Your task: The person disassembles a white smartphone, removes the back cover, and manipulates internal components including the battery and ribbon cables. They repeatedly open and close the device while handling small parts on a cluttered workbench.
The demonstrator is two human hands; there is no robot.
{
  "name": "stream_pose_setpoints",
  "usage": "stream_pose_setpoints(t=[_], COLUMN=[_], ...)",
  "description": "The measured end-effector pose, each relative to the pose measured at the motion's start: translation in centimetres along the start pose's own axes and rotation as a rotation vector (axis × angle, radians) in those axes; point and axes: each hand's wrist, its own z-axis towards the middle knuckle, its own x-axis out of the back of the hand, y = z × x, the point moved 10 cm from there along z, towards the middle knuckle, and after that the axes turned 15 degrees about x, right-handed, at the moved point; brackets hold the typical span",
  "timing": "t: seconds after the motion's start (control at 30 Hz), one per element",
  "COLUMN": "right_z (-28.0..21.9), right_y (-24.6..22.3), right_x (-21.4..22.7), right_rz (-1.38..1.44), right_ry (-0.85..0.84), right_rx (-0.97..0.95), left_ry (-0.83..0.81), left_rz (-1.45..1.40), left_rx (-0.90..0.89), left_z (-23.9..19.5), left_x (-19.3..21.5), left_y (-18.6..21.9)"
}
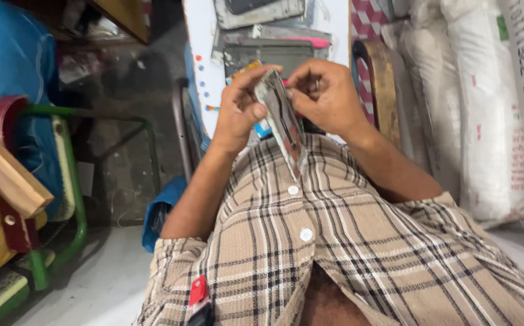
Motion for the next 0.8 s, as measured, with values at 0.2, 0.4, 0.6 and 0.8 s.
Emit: stream_pose_setpoints(t=[0.2, 0.4, 0.6, 0.8], right_z=[0.4, 1.0, 1.2, 1.3], right_y=[0.3, 0.8, 0.6, -0.7], right_x=[-0.1, -0.1, 0.0, 0.0], right_rz=[0.129, 0.156, 0.097, 0.008], right_ry=[0.022, 0.029, 0.005, 0.005], right_rx=[-0.049, -0.065, -0.035, -0.005], left_ry=[0.028, 0.011, -0.009, -0.016], left_rz=[-0.013, -0.038, 0.023, 0.056], left_rx=[0.04, 0.063, 0.041, 0.06], left_z=[-0.1, 0.2, 0.2, 0.1], left_x=[-0.1, -0.5, -0.8, -1.4], left_y=[0.0, 0.6, 1.1, 1.7])
